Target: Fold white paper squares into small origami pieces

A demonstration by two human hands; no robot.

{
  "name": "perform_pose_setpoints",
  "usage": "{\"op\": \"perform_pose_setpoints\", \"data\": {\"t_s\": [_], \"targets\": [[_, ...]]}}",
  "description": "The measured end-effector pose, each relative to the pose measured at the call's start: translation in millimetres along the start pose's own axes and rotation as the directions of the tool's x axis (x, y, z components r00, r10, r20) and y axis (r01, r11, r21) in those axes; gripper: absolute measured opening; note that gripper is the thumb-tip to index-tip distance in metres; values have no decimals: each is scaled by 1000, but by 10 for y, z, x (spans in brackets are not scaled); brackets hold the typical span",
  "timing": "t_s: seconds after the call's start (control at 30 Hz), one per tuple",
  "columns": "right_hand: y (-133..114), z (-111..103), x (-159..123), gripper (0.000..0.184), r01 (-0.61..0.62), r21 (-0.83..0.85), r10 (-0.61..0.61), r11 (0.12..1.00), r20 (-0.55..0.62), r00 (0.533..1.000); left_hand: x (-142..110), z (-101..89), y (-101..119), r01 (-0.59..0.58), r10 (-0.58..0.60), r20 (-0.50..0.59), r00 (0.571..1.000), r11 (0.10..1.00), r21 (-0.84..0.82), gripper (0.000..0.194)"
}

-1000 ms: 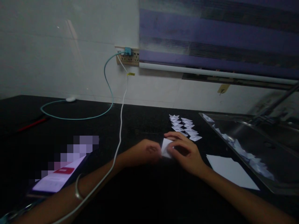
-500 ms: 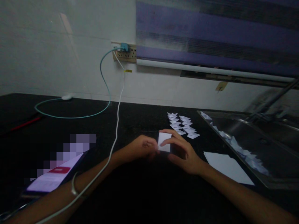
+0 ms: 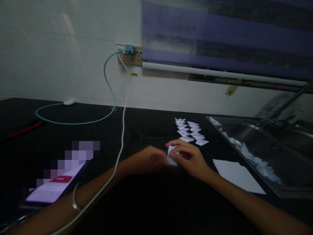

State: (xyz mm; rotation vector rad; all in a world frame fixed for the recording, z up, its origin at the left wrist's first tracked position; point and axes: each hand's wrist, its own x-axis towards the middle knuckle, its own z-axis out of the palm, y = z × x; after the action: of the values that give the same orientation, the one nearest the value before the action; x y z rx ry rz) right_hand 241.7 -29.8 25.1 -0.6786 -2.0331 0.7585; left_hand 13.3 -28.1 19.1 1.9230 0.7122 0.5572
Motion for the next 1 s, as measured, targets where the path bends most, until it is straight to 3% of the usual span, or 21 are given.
{"op": "perform_pose_setpoints", "data": {"t_s": [0.13, 0.3, 0.43, 0.7, 1.0], "targets": [[-39, 24, 6, 10, -4, -42, 2, 999, -61, 998, 7, 0, -12, 2, -3, 18, 1000, 1000, 14, 22], [-37, 40, -6, 8, 89, -69, -93, 994, -59, 994, 8, 5, -32, 42, -38, 52, 998, 997, -71, 33], [-31, 51, -11, 7, 128, -55, -131, 990, -51, 990, 12, 26, -8, 44, -44, 10, 999, 999, -28, 29], [-36, 61, 1, 4, -19, -110, 6, 994, -124, 992, -1, 54, 52, 99, -100, -12, 995, 991, -93, 19], [4, 94, -1, 8, -82, 6, 82, 997, -129, 988, -4, 54, 53, 56, -54, -33, 998, 996, 74, 25]]}}
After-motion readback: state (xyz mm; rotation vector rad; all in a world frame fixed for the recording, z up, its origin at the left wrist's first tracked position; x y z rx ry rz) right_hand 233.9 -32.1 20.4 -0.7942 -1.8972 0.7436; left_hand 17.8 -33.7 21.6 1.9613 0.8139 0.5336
